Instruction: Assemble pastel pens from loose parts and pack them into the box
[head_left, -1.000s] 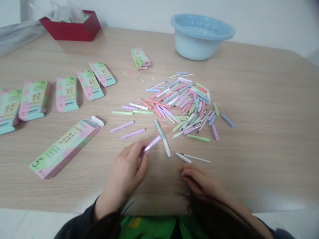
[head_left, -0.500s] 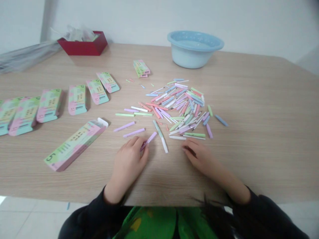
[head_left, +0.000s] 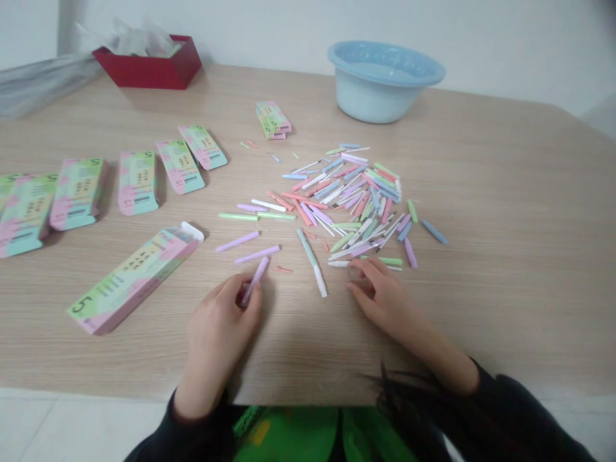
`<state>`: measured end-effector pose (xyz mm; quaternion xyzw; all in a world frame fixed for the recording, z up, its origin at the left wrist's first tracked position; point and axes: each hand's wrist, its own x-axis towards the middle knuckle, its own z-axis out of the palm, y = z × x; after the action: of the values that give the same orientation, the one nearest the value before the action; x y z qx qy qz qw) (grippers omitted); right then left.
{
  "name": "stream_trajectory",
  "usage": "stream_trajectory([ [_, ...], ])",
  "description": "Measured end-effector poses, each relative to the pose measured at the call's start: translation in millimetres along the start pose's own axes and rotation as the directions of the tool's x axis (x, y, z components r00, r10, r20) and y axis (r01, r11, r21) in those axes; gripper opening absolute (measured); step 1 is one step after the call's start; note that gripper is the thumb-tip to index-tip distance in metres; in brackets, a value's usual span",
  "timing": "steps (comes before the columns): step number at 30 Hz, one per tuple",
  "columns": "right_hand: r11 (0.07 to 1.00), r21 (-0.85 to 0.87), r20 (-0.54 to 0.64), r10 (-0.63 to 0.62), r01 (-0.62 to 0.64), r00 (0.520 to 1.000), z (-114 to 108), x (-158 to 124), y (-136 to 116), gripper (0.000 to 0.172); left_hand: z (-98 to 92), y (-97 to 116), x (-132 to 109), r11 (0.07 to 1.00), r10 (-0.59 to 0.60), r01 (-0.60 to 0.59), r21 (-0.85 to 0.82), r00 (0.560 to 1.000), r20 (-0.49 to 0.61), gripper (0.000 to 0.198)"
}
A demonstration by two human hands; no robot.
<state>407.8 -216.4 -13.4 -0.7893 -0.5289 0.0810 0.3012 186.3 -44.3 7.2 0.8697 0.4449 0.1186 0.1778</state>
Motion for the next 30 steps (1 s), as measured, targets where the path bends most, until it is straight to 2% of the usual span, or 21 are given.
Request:
stream_trajectory([
  [3, 0.996, -0.083, 0.061, -0.024, 0.029, 0.998, -1.2, 7.8, -18.9, 0.015, -0.3, 0.5, 3.8, 0.998, 0.001, -0.002, 0.062, 1.0, 0.017, 0.021],
  [5, 0.986, -0.165, 0.127, 0.012, 0.009, 0.992, 1.9, 16.3, -32.6, 0.019, 0.5, 1.5, 5.1, 0.993, 0.033, -0.034, 0.115, 0.999, 0.016, 0.023],
  [7, 0.967, -0.251, 0.184, 0.08, -0.031, 0.98, 7.1, 24.9, -42.8, 0.024, 1.6, 2.9, 6.6, 0.985, 0.093, -0.087, 0.148, 0.995, -0.033, 0.028],
  [9, 0.949, -0.308, 0.217, 0.133, -0.062, 0.967, 12.3, 31.1, -47.9, 0.024, 2.3, 6.0, 11.2, 0.966, 0.209, -0.195, 0.17, 0.976, -0.065, 0.034],
  [11, 0.942, -0.327, 0.23, 0.152, -0.071, 0.961, 15.9, 33.7, -49.6, 0.024, 3.1, 12.0, 21.8, 0.908, 0.381, -0.37, 0.197, 0.924, -0.02, 0.037],
  [13, 0.939, -0.336, 0.236, 0.159, -0.072, 0.959, 16.8, 32.9, -50.5, 0.023, 5.3, 19.8, 38.8, 0.799, 0.548, -0.551, 0.241, 0.832, 0.085, 0.04],
  [15, 0.935, -0.344, 0.237, 0.179, -0.09, 0.955, 13.9, 29.6, -51.6, 0.023, 10.0, 26.9, 59.1, 0.686, 0.652, -0.677, 0.266, 0.735, 0.188, 0.039],
  [17, 0.932, -0.345, 0.241, 0.198, -0.107, 0.95, 6.3, 24.9, -51.4, 0.021, 16.2, 31.0, 77.5, 0.641, 0.686, -0.727, 0.247, 0.687, 0.24, 0.039],
  [20, 0.938, -0.326, 0.221, 0.201, -0.122, 0.954, -12.2, 18.8, -40.9, 0.021, 23.6, 30.8, 93.9, 0.634, 0.7, -0.737, 0.236, 0.676, 0.231, 0.038],
  [23, 0.942, -0.299, 0.099, 0.187, -0.15, 0.977, -29.4, 21.8, -16.1, 0.022, 26.4, 26.3, 98.4, 0.622, 0.727, -0.743, 0.246, 0.665, 0.169, 0.04],
  [26, 0.931, -0.326, -0.007, 0.171, -0.164, 0.985, -35.9, 36.6, 11.5, 0.019, 29.2, 21.4, 99.9, 0.625, 0.74, -0.746, 0.229, 0.66, 0.129, 0.038],
  [30, 0.931, -0.343, 0.096, 0.163, -0.121, 0.982, -34.3, 57.3, 30.9, 0.021, 28.1, 15.9, 103.1, 0.652, 0.727, -0.734, 0.191, 0.676, 0.116, 0.031],
])
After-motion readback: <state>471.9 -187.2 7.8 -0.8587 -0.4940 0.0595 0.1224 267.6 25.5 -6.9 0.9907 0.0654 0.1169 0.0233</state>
